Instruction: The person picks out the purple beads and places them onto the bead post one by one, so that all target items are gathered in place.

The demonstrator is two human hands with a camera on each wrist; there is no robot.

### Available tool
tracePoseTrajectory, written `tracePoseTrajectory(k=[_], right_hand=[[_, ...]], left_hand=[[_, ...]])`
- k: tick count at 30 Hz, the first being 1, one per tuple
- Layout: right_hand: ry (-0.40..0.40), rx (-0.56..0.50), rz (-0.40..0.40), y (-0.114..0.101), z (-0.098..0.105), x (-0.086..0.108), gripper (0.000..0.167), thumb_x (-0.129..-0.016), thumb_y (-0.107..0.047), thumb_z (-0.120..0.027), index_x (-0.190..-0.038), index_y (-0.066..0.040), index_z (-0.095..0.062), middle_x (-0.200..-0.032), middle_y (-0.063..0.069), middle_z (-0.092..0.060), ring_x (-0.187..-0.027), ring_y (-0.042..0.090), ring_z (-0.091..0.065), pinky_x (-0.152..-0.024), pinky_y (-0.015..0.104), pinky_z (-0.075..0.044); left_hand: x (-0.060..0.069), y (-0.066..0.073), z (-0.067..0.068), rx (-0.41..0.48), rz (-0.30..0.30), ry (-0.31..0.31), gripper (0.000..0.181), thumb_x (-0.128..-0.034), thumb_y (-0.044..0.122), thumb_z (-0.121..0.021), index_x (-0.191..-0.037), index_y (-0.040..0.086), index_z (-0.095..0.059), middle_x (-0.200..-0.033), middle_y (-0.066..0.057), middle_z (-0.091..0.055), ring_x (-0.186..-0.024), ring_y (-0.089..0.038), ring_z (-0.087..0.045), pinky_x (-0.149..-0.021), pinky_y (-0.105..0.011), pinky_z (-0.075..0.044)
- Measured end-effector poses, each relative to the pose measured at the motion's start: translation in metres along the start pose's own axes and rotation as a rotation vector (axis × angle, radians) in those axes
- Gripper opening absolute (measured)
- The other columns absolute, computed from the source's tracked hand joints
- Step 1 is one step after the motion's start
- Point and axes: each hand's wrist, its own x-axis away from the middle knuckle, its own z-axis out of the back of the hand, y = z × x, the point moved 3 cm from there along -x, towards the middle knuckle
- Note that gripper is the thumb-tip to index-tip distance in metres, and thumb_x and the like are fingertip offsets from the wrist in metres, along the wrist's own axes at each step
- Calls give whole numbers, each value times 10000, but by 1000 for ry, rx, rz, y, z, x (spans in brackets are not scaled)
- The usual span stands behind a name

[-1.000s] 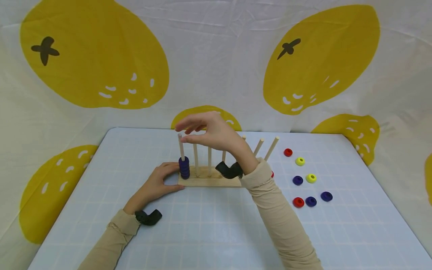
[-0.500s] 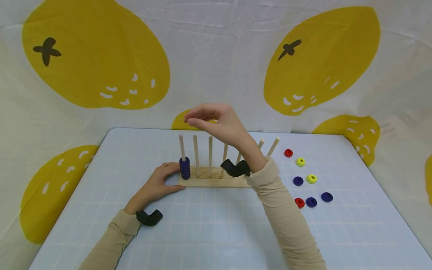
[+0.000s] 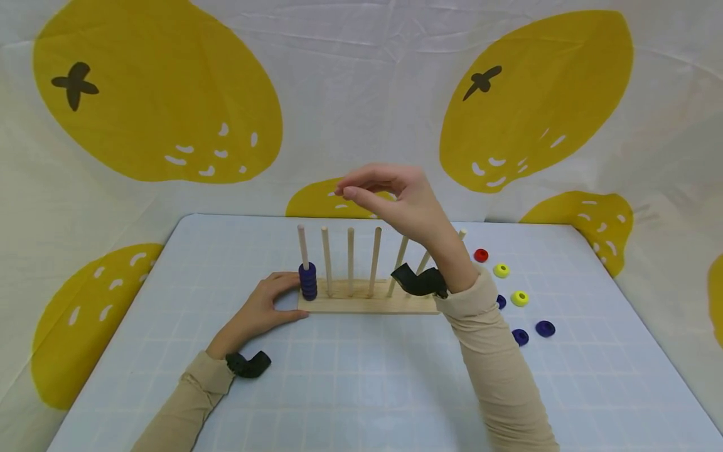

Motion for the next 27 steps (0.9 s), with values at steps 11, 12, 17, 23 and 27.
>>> tracePoseTrajectory(k=[11,12,17,23,27], right_hand=[[65,45,-13,-17,27,19,132,-910,43,-672,-1008,5,-753,-979,122,-736,-904,240,-683,-857,372,-540],[72,48,-17,-18,30,22,129,-913,39,-672,-1009,9,-752,-981,129,-735,-908,241,-681,-863,366,-537],[101,69,-14,-23,44,34,132,-908,55,-670,-1007,20,-750,-983,142,-729,-921,267,-671,-883,359,-526],[118,82,11,-27,60,47,156,-889,111,-658,-1000,43,-744,-964,190,-720,-925,287,-672,-889,356,-526],[155,62,-4,-29,69,58,155,-881,141,-642,-992,80,-732,-957,204,-717,-927,280,-678,-905,348,-518]], left_hand=[[0,-1,0,-22,-22,11,652,-737,238,-897,-1316,89,-637,-1329,-67,-617,-1250,-295,-502,-1038,-549,-384],[0,-1,0,-23,-23,12,650,-738,241,-897,-1314,87,-639,-1328,-69,-618,-1249,-295,-502,-1036,-549,-385],[0,-1,0,-22,-16,9,652,-736,247,-899,-1313,93,-640,-1331,-63,-617,-1256,-290,-500,-1043,-546,-381],[0,0,1,-14,-3,8,663,-733,246,-900,-1321,95,-635,-1345,-53,-608,-1264,-285,-495,-1054,-544,-373],[0,1,1,-16,-13,13,667,-729,241,-903,-1320,89,-634,-1343,-63,-609,-1257,-291,-500,-1049,-541,-379]])
